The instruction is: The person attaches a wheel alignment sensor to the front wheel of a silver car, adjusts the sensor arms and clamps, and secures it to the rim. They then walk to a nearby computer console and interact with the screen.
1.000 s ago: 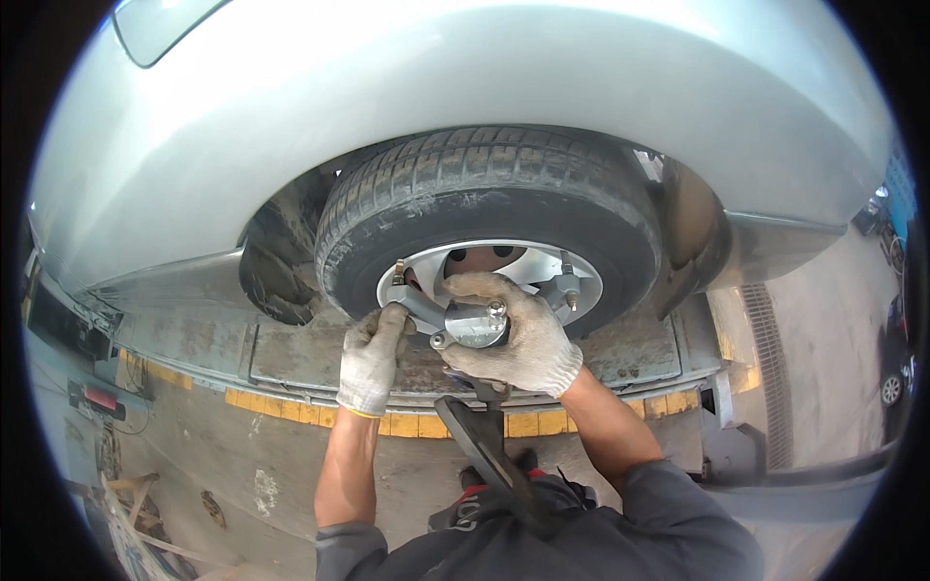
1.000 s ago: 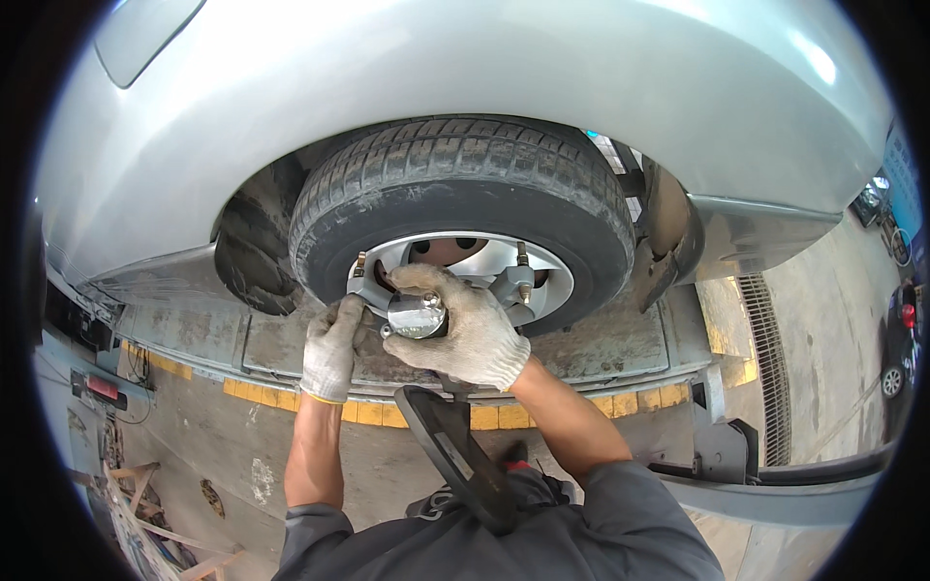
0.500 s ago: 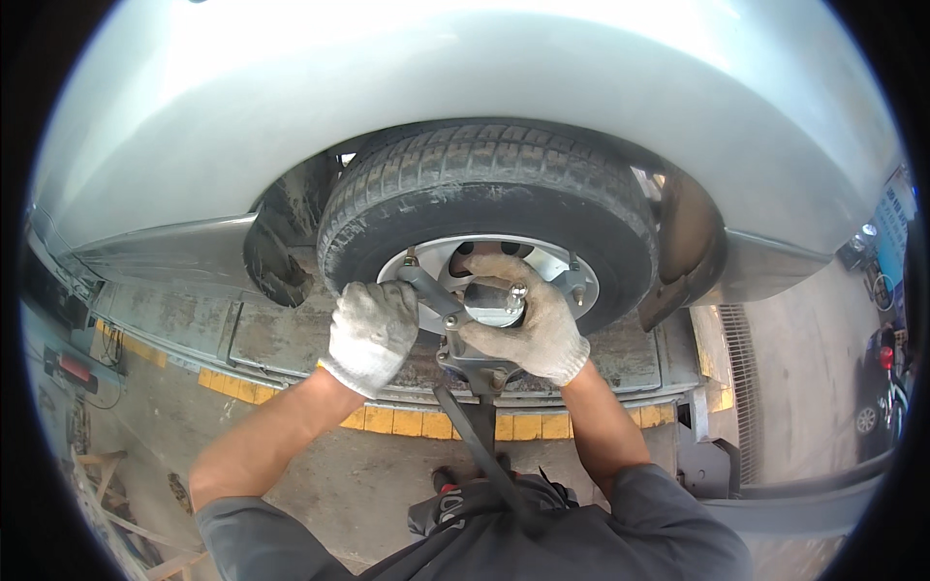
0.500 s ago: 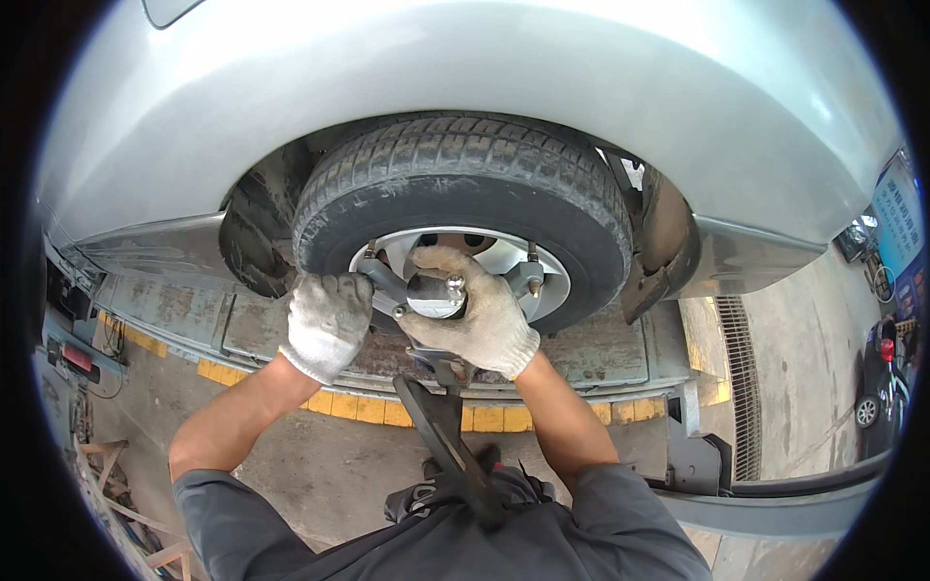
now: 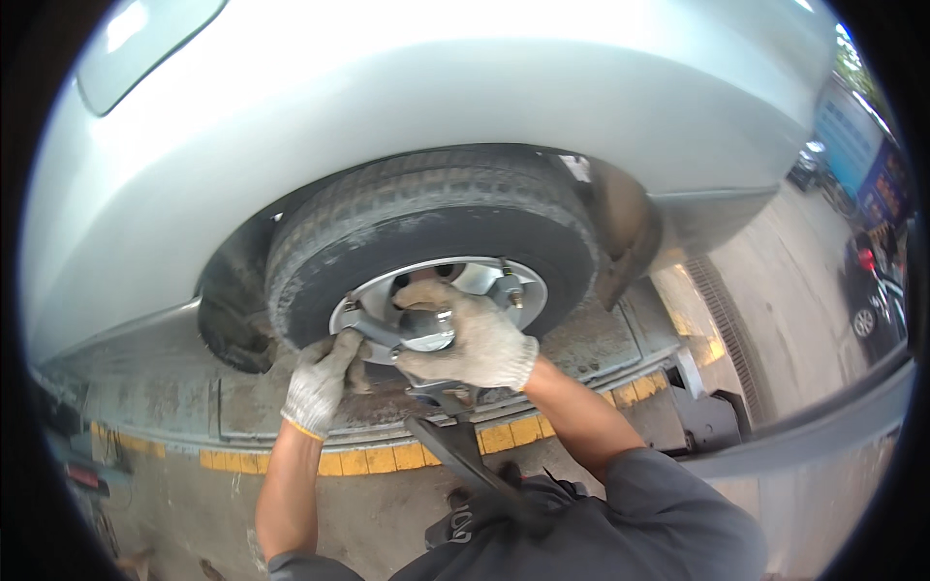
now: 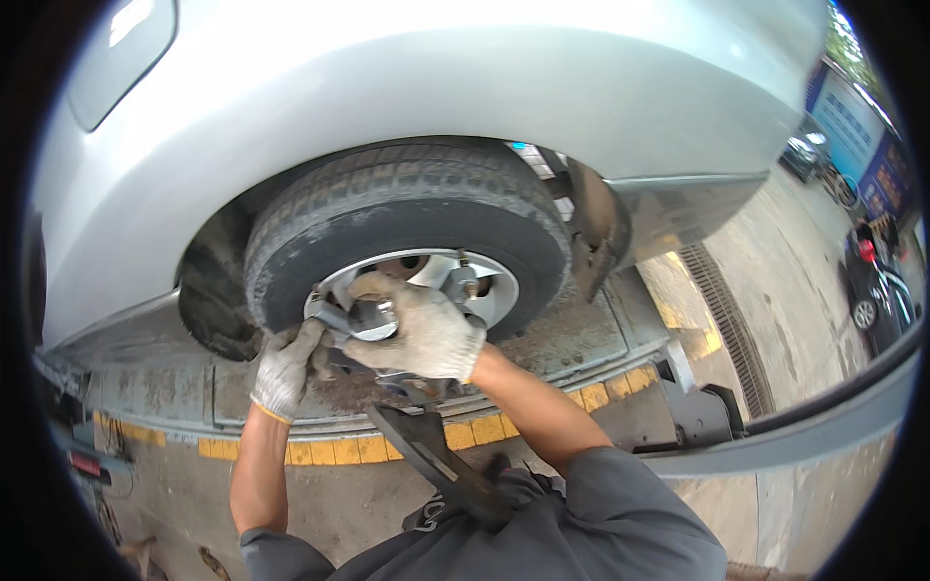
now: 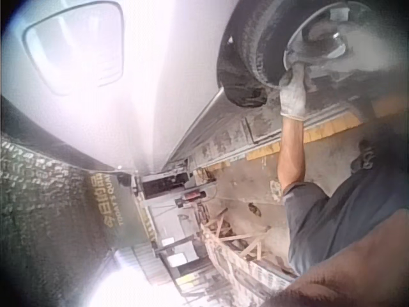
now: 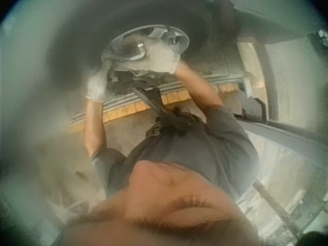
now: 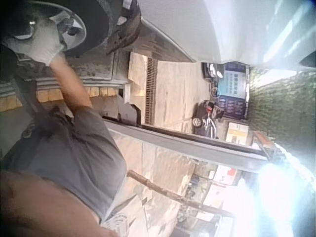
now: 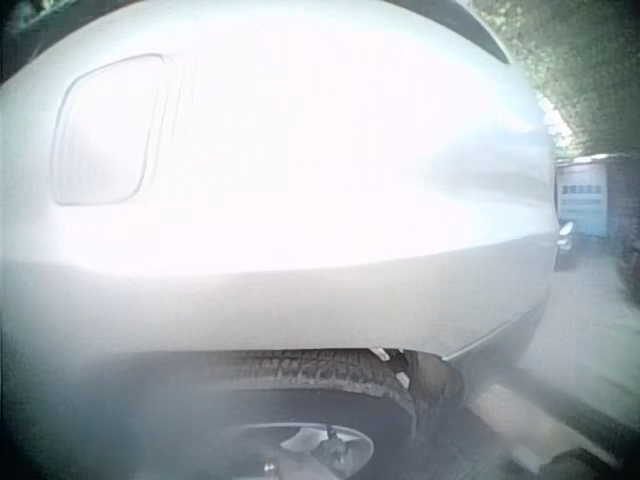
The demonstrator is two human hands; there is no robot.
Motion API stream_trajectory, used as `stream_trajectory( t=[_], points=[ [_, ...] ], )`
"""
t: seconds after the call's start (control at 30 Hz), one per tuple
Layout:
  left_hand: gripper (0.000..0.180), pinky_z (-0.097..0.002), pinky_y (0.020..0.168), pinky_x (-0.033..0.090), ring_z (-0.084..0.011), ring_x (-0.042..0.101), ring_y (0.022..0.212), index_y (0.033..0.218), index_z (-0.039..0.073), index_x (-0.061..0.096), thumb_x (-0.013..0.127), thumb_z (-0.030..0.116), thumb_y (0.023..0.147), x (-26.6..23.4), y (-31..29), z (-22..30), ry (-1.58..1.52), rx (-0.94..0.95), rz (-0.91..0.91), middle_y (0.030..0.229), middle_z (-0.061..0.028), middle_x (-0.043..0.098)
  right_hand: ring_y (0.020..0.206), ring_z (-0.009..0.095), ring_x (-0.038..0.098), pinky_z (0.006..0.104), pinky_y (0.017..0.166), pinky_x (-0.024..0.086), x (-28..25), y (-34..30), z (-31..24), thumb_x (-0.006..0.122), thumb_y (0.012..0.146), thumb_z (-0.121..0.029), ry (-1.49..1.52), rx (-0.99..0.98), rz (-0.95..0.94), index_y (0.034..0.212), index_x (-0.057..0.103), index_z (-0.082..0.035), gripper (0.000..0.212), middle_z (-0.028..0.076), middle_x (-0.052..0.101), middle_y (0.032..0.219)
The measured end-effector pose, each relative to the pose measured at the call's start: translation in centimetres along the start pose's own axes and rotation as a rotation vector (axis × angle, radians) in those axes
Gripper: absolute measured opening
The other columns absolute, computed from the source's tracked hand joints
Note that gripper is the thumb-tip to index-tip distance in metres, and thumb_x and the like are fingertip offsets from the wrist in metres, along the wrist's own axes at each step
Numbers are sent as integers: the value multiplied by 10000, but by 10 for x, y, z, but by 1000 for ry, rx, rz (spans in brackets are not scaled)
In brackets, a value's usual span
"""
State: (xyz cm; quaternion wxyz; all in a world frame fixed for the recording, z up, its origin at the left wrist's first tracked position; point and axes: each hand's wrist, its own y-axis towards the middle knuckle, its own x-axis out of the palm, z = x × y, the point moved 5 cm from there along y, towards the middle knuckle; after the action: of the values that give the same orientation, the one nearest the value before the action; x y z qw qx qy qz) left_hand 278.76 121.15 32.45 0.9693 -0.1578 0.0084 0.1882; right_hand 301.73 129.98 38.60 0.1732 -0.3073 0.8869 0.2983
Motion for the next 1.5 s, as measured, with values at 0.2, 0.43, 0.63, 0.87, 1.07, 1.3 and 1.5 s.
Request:
stream_trajectory(
  t=[0.2, 0.43, 0.63, 0.87, 1.07, 1.3, 1.5],
  points=[
    [511, -333, 810, 546, -168, 649, 907, 1182, -10, 689, 455, 444, 1216, 2, -3, -83, 181, 530, 118, 1012, -99, 729, 904, 345, 804, 450, 786, 649, 5, -6, -14, 915, 835, -445, -302, -41, 291, 1211, 679, -23, 613, 152, 771, 1120],
    [976, -452, 1181, 480, -299, 572, 1422, 1653, 133, 489, 395, 884, 1037, 121, -43, -337, -977, -325, 7, 1590, -86, 594, 980, 290, 803, 416, 830, 650, 14, -9, -15, 964, 796, -459, -397, -65, 400, 1223, 698, -45, 651, 121, 778, 1170],
    [950, -471, 1249, 429, -288, 543, 1459, 1663, 156, 479, 431, 865, 1032, 167, -62, -329, -1060, -476, -185, 1615, -52, 579, 977, 260, 785, 394, 889, 692, 17, -3, -20, 1032, 764, -304, -288, -251, 332, 1421, 583, -41, 837, 135, 765, 1183],
    [795, -471, 1263, 432, -281, 590, 1433, 1627, 164, 538, 484, 744, 1086, 167, -56, -317, -1430, -353, -201, 1585, -55, 624, 1188, 336, 767, 427, 1016, 650, -6, 22, -61, 852, 917, -123, -483, -340, -484, 1504, 645, -69, 625, 174, 696, 1396],
    [775, -501, 1258, 431, -292, 565, 1464, 1643, 163, 515, 467, 720, 1107, 162, -56, -320, -1368, -421, -243, 1620, -65, 597, 1052, 381, 772, 459, 882, 629, 11, 57, -79, 830, 957, -464, -1056, -130, -649, 1421, 709, -66, 623, 182, 745, 1302],
    [781, -502, 1278, 390, -293, 507, 1517, 1675, 158, 469, 488, 702, 1114, 165, -56, -322, -1408, -494, -251, 1649, -68, 570, 1016, 389, 779, 461, 912, 629, 26, 64, -114, 803, 960, -270, -860, -271, -851, 1455, 654, -76, 552, 169, 745, 1272],
    [848, -446, 1249, 429, -295, 535, 1497, 1654, 83, 504, 581, 704, 1083, 167, -51, -334, -1386, -461, -204, 1663, -110, 563, 1023, 400, 778, 475, 902, 615, 26, 78, -91, 814, 953, -374, -1077, -52, -821, 1436, 672, -65, 590, 202, 760, 1160]
  ],
)
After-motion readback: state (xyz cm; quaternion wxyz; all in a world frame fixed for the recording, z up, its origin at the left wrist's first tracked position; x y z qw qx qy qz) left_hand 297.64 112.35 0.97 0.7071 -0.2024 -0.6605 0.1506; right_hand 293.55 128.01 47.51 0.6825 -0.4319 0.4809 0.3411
